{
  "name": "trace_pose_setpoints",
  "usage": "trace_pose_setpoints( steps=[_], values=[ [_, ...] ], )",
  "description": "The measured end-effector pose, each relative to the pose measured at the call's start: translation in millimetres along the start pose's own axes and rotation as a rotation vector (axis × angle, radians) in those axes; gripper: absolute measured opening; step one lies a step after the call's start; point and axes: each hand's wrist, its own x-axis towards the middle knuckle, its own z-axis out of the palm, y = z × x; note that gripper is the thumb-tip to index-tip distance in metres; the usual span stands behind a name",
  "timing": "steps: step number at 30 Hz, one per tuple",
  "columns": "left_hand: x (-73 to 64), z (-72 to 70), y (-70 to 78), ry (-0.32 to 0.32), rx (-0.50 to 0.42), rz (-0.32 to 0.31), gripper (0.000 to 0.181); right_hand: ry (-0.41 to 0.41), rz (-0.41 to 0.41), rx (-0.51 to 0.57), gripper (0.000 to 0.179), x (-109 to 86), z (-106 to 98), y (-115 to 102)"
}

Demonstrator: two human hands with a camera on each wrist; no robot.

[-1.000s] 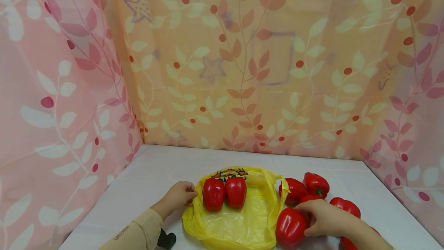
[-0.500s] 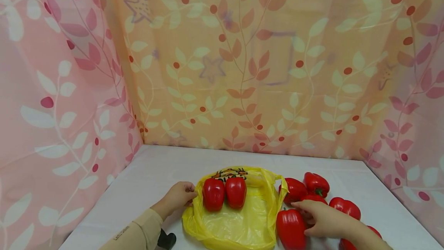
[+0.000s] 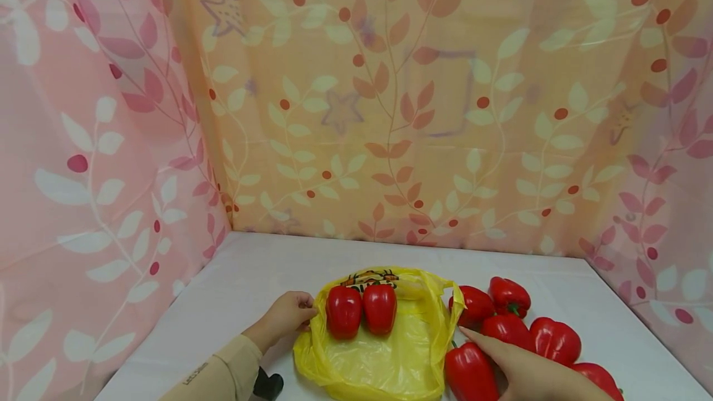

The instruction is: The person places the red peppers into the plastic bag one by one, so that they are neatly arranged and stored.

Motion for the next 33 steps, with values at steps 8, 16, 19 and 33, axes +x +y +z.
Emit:
trace_pose_setpoints(
  steps=[8, 16, 19, 33],
  values=[
    [-0.1, 0.2, -0.4, -0.004, -0.004, 0.006, 0.008, 0.02, 0.0, 0.013, 0.103, -2.1, 3.9, 0.3],
    [-0.3, 0.6, -0.3, -0.007, -0.01, 0.006, 0.008, 0.076, 0.011, -0.053, 0.102, -1.8, 4.8, 1.9],
    [-0.4, 0.4, -0.3, -0.005, -0.006, 0.007, 0.008, 0.07, 0.004, -0.029, 0.102, -1.4, 4.4, 2.8],
    [-0.9, 0.9, 0.5, -0.004, -0.014, 0.01, 0.007, 0.04, -0.013, 0.026, 0.097, -3.2, 10.2, 3.9]
  ],
)
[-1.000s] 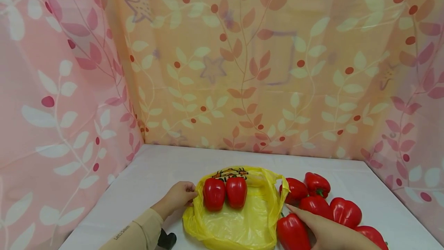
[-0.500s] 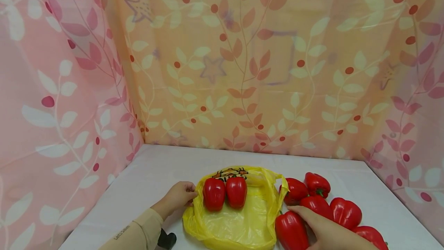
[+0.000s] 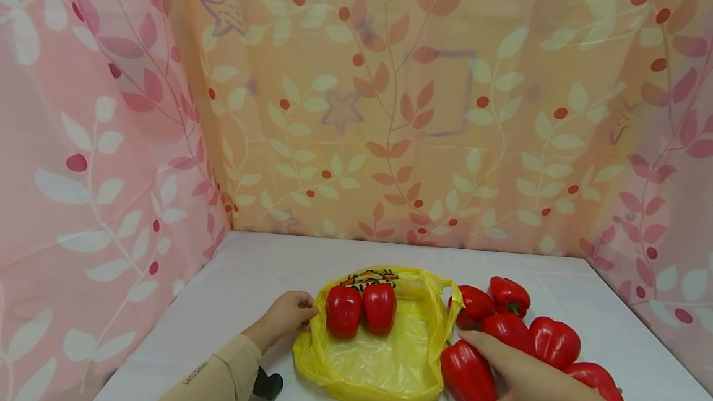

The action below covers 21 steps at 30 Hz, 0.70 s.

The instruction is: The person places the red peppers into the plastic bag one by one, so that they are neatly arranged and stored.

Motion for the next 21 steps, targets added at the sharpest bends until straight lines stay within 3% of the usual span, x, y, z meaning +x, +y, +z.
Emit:
trace_pose_setpoints(
  steps=[14, 17, 21],
  values=[
    [1.1, 0.1, -1.6, 0.002, -0.001, -0.005, 0.007, 0.011, 0.018, -0.065, 0.096, -10.6, -18.9, -7.6],
    [1.3, 0.1, -1.3, 0.001, -0.001, -0.01, 0.008, 0.001, -0.04, -0.077, 0.095, -11.4, -28.4, -7.9],
    [0.8, 0.2, -0.4, 0.002, 0.004, -0.011, 0.008, 0.018, -0.177, -0.178, 0.093, -10.1, -42.6, -9.0]
  ],
)
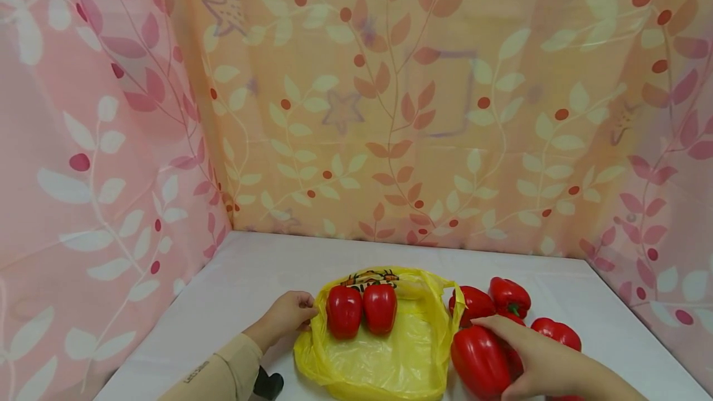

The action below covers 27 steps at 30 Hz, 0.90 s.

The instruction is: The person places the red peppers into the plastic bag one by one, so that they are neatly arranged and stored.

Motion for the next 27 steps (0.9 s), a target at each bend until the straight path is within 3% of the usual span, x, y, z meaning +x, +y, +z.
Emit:
trace_pose_setpoints(
  steps=[3, 11, 22, 27],
  values=[
    [-0.7, -0.2, 0.8, 0.001, 0.004, 0.007, 0.008, 0.027, -0.055, -0.059, 0.093, 1.9, -8.6, -2.0],
    [0.0, -0.1, 1.0, -0.002, 0.003, 0.006, 0.008, 0.067, -0.023, -0.079, 0.096, 9.5, -20.7, -14.8],
    [0.3, -0.2, 0.0, -0.009, -0.002, -0.002, 0.008, 0.111, -0.114, -0.135, 0.094, 31.3, -20.6, -31.8],
    [0.8, -0.8, -0.6, -0.011, -0.003, -0.001, 0.008, 0.126, -0.094, -0.136, 0.098, 44.1, -18.0, -42.6]
  ],
)
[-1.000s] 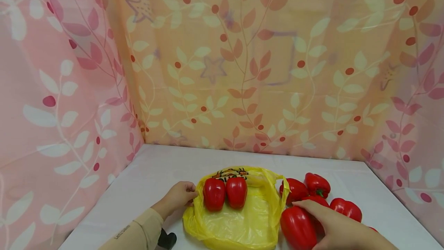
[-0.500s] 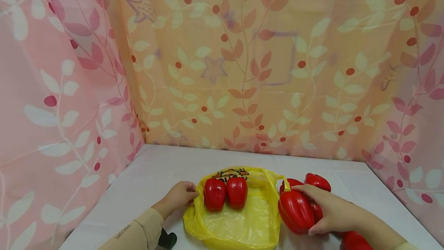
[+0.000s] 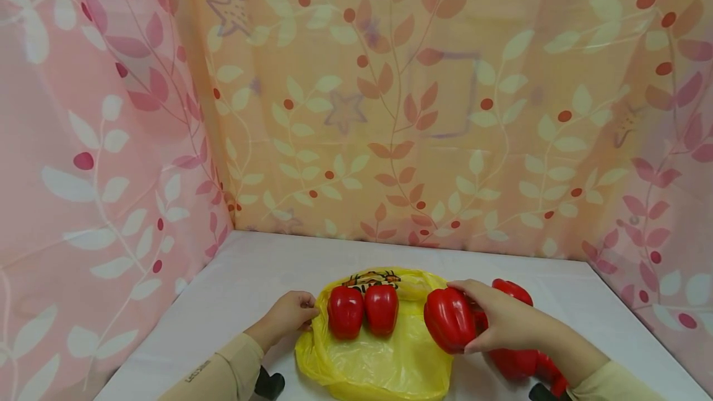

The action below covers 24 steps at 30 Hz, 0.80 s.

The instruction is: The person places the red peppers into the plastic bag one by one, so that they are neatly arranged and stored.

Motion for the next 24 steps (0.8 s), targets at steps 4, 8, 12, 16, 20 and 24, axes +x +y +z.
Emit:
trace_pose_setpoints(
  steps=[4, 8, 12, 16, 20, 24],
  values=[
    [0.1, 0.0, -0.6, 0.001, 0.0, 0.003, 0.008, 0.008, 0.024, 0.001, 0.102, 11.1, 2.8, -7.2],
    [-0.1, 0.0, -0.7, 0.0, 0.002, 0.006, 0.008, 0.028, 0.024, -0.015, 0.103, 22.9, 8.0, -11.7],
    [-0.8, 0.3, 0.1, 0.001, 0.007, 0.003, 0.008, 0.067, 0.046, -0.071, 0.101, 34.1, 14.0, -17.1],
    [-1.0, 0.3, -0.2, 0.004, 0.016, 0.0, 0.009, 0.093, 0.08, -0.105, 0.1, 43.2, 18.2, -22.2],
    [-0.5, 0.6, -0.5, 0.005, 0.018, 0.0, 0.009, 0.105, 0.097, -0.114, 0.101, 49.7, 20.5, -24.5],
    [0.4, 0.9, -0.4, 0.001, 0.01, 0.006, 0.008, 0.091, 0.107, -0.132, 0.101, 54.7, 21.8, -25.0]
  ],
)
